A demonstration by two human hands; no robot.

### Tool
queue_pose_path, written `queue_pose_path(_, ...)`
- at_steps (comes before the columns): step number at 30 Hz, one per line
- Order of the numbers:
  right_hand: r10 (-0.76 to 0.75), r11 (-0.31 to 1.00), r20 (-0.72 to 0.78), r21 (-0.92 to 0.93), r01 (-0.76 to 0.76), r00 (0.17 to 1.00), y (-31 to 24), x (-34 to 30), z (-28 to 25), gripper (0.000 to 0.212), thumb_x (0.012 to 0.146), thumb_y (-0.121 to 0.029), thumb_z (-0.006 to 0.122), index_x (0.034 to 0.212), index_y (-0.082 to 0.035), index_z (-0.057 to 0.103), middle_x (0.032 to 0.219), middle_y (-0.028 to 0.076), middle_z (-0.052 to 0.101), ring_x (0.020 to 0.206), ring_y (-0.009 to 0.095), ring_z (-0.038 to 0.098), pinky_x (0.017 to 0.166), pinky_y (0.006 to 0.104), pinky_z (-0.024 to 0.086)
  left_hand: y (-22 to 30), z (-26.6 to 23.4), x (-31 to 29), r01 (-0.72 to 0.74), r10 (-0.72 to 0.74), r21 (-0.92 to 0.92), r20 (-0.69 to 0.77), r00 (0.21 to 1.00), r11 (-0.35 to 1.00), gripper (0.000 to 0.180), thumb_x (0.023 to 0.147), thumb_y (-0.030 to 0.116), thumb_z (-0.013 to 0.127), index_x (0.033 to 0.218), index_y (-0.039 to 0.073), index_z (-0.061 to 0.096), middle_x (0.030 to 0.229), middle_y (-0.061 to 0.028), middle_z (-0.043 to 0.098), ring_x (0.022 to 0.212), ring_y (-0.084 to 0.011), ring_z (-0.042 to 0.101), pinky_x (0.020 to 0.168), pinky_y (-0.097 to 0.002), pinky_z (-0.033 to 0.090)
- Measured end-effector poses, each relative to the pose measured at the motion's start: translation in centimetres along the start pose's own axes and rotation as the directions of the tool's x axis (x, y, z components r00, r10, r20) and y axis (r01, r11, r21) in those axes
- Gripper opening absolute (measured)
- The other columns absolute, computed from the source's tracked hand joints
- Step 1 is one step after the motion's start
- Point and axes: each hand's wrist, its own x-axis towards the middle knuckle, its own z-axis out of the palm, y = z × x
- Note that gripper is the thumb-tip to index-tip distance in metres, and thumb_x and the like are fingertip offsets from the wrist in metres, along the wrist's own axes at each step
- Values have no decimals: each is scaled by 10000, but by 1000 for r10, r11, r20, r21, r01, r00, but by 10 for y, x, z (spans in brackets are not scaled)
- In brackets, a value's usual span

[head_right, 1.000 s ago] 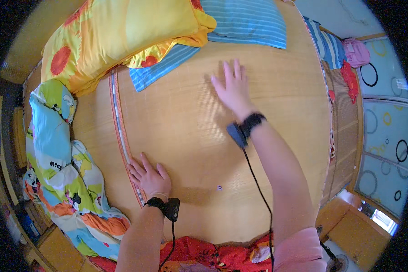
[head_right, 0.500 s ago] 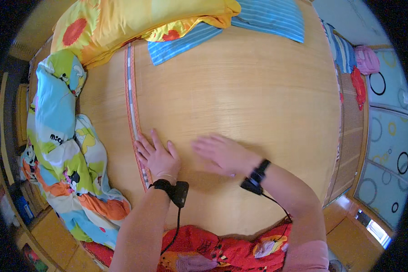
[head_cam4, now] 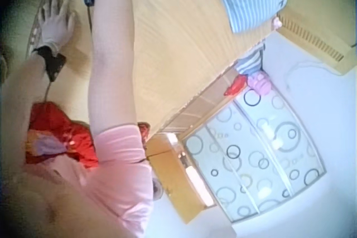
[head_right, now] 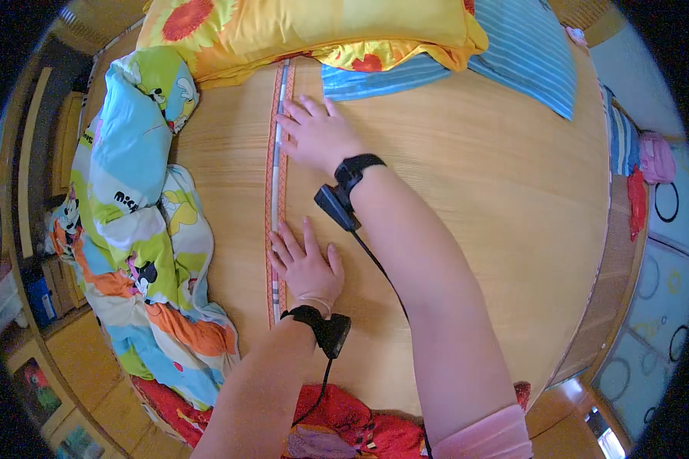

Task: Folding a red floral blanket on a bed and briefly organizing items on a desk.

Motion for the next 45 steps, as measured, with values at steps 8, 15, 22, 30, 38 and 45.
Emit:
queue_pose_path(8, 94, 994, 166, 47, -103, 982, 11, -188, -48, 651, 905, -357, 605, 1429, -16, 424, 1523, 135, 388, 1397, 309, 367, 1147, 451, 293, -5, -8, -1, -2, 2, 41, 20, 1000, 999, 679, 918, 403, 489, 1512, 111, 339, 1588, -286, 139, 1460, -499, 96, 1156, -616, 80)
queue_pose_path(15, 64, 883, 560, 354, -309, 826, -16, -370, -97, 568, 928, -231, 551, 1440, -23, 419, 1540, 150, 362, 1425, 331, 332, 1172, 444, 273, -2, 4, -1, -22, 24, 60, -36, 999, 998, 664, 926, 400, 471, 1517, 134, 330, 1581, -283, 166, 1452, -496, 129, 1155, -616, 93)
queue_pose_path(22, 685, 720, -9, 165, -674, 729, 12, -371, -50, 536, 948, -219, 504, 1452, -59, 415, 1553, 170, 333, 1440, 347, 297, 1166, 484, 261, -1, 14, -4, -17, 24, 99, -69, 997, 995, 663, 940, 416, 446, 1532, 154, 304, 1590, -270, 149, 1460, -482, 124, 1161, -604, 91)
queue_pose_path(30, 146, 838, 403, 434, -330, 903, -98, -397, -43, 600, 951, -303, 515, 1475, -57, 358, 1540, 170, 341, 1417, 433, 291, 1164, 534, 225, -8, 15, -4, -26, 41, 157, -93, 995, 987, 668, 945, 439, 420, 1539, 161, 293, 1587, -277, 157, 1459, -485, 129, 1164, -597, 92)
queue_pose_path(38, 959, 282, -80, 144, -949, 273, -218, -522, 20, 843, 875, -441, 574, 1490, 40, 256, 1551, 316, 199, 1452, 472, 159, 1160, 577, 145, -7, 20, -6, -34, 61, 165, -166, 984, 986, 658, 940, 460, 432, 1529, 189, 321, 1577, -271, 191, 1454, -479, 155, 1157, -610, 97)
queue_pose_path(45, 934, 352, -40, -59, -934, 355, -224, -527, 28, 927, 828, -525, 582, 1502, 21, 254, 1571, 300, 169, 1450, 492, 134, 1135, 647, 101, -12, 19, -8, -56, 82, 165, -151, 985, 985, 643, 976, 472, 376, 1534, 161, 301, 1575, -258, 211, 1448, -481, 162, 1158, -597, 124)
